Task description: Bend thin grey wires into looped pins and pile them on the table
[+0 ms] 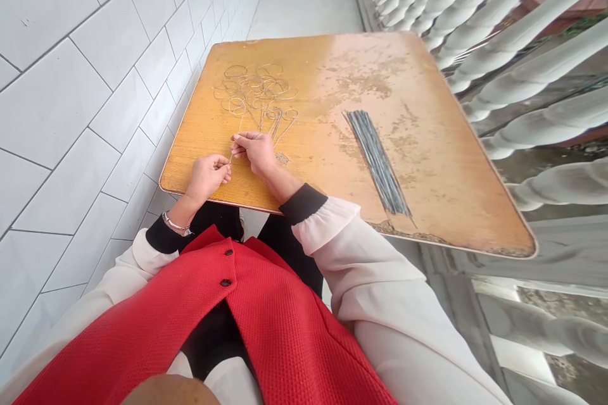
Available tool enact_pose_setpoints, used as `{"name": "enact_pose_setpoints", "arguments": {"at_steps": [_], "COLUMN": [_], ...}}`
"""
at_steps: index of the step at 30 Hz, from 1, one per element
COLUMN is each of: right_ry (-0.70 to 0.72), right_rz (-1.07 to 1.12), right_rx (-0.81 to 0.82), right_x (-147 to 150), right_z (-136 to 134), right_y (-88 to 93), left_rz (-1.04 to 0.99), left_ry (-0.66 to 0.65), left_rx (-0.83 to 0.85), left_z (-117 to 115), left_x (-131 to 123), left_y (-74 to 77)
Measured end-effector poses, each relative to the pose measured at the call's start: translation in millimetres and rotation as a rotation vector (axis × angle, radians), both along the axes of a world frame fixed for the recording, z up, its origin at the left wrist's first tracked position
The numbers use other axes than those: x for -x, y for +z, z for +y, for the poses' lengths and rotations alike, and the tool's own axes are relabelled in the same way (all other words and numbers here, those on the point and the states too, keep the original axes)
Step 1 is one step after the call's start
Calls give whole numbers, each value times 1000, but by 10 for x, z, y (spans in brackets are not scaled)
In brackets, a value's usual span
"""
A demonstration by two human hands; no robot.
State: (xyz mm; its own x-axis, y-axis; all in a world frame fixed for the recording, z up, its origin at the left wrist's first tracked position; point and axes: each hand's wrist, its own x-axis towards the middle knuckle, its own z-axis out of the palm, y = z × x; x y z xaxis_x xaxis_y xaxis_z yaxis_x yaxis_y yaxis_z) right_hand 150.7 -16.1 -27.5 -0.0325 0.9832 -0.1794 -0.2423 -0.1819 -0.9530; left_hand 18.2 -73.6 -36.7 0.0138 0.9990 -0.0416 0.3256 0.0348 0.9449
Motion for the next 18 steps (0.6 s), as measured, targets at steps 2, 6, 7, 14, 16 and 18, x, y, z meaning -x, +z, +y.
{"name": "enact_pose_setpoints", "arguments": {"at_steps": [2, 6, 7, 14, 16, 18], "right_ry": [2, 3, 1, -40, -43, -39], "right_rz": [-11, -47, -50, -60, -59, -64], "right_rx": [-5, 9, 13, 55, 57, 57], "right_x": [0, -9, -11, 9, 17, 20], "right_z": [-2, 8, 11, -19, -34, -38], "right_y": [-7, -25, -24, 48, 65, 67], "left_rz": [34, 0, -23, -59, -20, 43], "left_ry": [-29, -52, -46, -24, -35, -44], "left_rx": [-26, -3, 14, 54, 30, -6], "left_z": [18, 29, 27, 7, -1, -4], "left_x": [14, 39, 41, 41, 44, 47], "left_y": [-52, -73, -61, -5, -9, -17]}}
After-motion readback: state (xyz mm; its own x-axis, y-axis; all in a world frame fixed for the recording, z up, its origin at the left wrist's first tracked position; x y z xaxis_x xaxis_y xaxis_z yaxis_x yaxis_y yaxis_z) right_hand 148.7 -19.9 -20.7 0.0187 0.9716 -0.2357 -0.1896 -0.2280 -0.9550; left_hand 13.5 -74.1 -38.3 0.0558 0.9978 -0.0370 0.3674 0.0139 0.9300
